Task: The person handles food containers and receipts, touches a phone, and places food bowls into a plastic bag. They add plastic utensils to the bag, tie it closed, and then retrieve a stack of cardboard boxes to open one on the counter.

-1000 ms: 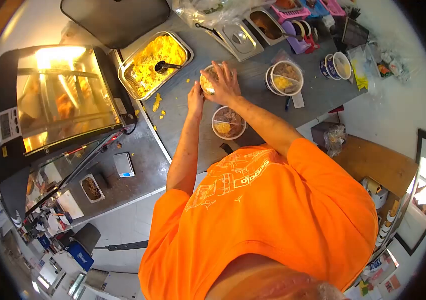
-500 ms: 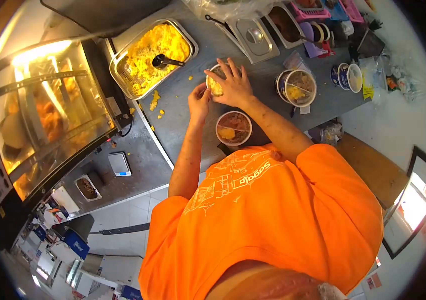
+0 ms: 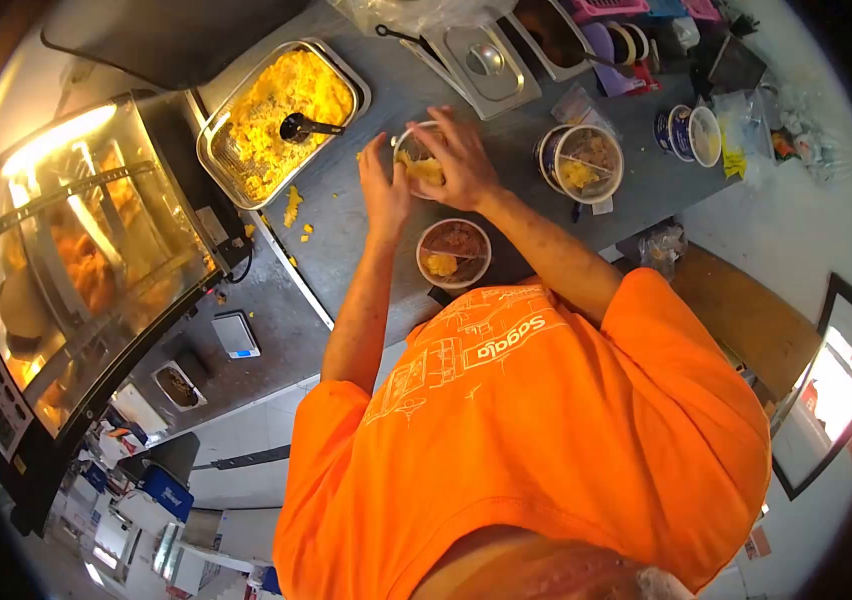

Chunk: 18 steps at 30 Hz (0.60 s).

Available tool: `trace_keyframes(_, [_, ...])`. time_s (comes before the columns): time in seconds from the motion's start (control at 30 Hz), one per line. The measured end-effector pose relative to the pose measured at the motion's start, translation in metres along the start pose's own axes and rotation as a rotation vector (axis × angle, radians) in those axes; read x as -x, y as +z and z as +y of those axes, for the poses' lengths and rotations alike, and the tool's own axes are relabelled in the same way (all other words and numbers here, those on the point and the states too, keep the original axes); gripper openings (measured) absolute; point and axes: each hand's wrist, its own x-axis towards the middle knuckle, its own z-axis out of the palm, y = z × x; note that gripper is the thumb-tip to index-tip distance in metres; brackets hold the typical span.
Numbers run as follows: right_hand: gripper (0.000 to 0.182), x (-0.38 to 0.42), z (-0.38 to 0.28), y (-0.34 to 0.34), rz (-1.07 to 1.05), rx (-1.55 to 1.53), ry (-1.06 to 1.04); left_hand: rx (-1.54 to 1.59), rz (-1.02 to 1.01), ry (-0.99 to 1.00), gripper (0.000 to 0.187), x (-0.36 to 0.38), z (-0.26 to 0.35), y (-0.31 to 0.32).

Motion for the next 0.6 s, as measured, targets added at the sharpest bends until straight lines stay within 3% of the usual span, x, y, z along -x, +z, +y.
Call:
trace_keyframes(0.03, [0.070, 0.009, 0.007, 0.005, 0.007, 0.000, 0.001, -0.002, -0.003, 0.006, 0.044, -0.003, 0.009, 0.003])
trace_keyframes(0.1, [0.052, 0.028, 0.019, 0.021, 0.274, -0.253, 0.247, -0.366, -0.039, 0.288, 0.046, -0.004, 0.021, 0.015])
trace_keyframes(0.13, [0.039, 0.034, 0.023, 0.025, 0.273, -0.300, 0.316, -0.468, -0.050, 0.302, 0.050, -0.002, 0.020, 0.024])
trace_keyframes(0.27, [0.034, 0.035, 0.034, 0.024, 0.315, -0.356, 0.310, -0.496, -0.050, 0.236, 0.053, 0.004, 0.035, 0.028])
trace_keyframes(0.3, [0.031, 0.031, 0.036, 0.022, 0.248, -0.372, 0.388, -0.501, -0.048, 0.241, 0.053, 0.005, 0.034, 0.026])
trace_keyframes(0.4, [0.027, 0.022, 0.043, 0.017, 0.218, -0.359, 0.469, -0.316, -0.107, 0.255, 0.053, -0.002, 0.018, 0.031])
trace_keyframes(0.47, [0.026, 0.031, 0.041, 0.024, 0.240, -0.329, 0.496, 0.120, 0.306, 0.040, 0.046, -0.001, 0.002, 0.042])
trace_keyframes(0.5, [0.026, 0.036, 0.043, 0.033, 0.211, -0.432, 0.561, 0.133, 0.294, 0.047, 0.046, 0.000, 0.001, 0.038])
trace_keyframes(0.57, [0.025, 0.043, 0.032, 0.021, 0.222, -0.508, 0.578, 0.519, -0.003, -0.308, 0.040, 0.003, 0.006, 0.021])
trace_keyframes(0.6, [0.024, 0.044, 0.005, -0.016, 0.140, -0.625, 0.639, 0.530, -0.014, -0.299, 0.040, 0.010, 0.021, 0.012])
